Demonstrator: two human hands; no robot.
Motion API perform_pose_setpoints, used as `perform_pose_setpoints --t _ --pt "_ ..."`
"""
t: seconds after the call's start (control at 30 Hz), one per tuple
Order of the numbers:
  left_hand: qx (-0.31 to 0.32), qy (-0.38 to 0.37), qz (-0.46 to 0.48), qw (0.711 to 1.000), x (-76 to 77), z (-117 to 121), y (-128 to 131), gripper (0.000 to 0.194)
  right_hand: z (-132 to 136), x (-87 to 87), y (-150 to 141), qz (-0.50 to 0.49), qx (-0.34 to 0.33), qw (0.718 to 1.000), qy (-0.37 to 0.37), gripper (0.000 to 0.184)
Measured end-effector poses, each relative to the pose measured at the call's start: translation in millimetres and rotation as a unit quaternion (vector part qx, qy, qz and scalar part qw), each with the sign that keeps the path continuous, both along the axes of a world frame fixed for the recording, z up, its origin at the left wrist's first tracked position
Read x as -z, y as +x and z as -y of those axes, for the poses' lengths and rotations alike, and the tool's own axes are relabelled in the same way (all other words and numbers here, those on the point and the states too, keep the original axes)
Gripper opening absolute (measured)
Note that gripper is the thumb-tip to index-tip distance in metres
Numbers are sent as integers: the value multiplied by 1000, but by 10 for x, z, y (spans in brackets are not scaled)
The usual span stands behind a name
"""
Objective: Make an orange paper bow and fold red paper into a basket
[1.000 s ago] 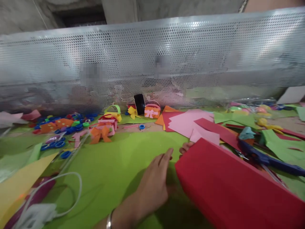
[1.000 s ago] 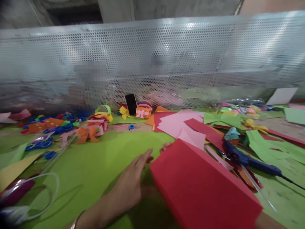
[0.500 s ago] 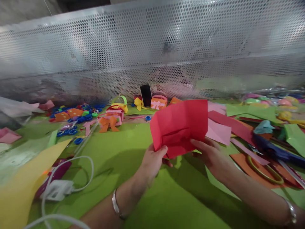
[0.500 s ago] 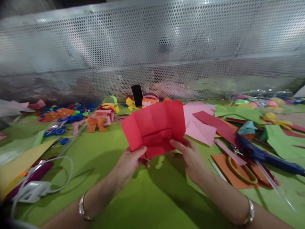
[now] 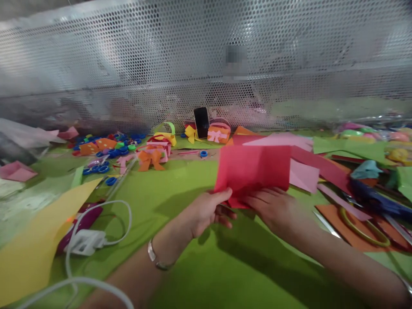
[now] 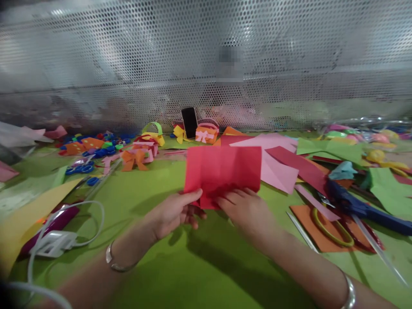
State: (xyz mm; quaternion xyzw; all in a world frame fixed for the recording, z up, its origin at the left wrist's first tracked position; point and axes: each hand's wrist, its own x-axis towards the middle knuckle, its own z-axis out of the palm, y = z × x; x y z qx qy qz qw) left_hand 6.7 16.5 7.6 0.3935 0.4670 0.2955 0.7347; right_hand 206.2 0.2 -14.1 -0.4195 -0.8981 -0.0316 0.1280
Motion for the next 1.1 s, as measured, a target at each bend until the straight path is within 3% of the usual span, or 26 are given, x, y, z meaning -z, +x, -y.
perform_pose_setpoints --t 0.07,0.17,0.27,0.37,0.5,0.73,0.8,0.9,1.0,1.1 --pt "54 12 -16 998 -35 12 -34 27 -1 8 -36 13 21 997 -71 30" --pt "105 65 -60 991 -77 24 -79 39 38 -49 -63 1 22 993 -119 34" --pt "90 84 -113 986 -89 38 -75 45 85 -141 -66 -11 16 984 -176 38" --pt "58 82 -139 985 -57 53 -35 45 106 -209 -59 -17 30 975 -220 27" --pt "84 105 -144 980 31 61 2 43 112 -243 -34 -26 31 967 -252 24" --pt "122 241 -285 920 81 124 55 48 18 -282 -37 -41 -8 955 -295 21" --pt "115 256 -287 916 89 141 65 52 2 -253 -62 -56 -19 955 -291 26" --pt "47 218 -226 948 97 139 86 62 9 -163 -56 -113 -25 968 -223 38" --pt "-25 114 -67 991 79 115 112 75 8 -86 8 -171 -68 978 -99 46" --pt "-11 -1 130 991 48 100 108 68 -10 -46 55 -228 -111 966 -40 41"
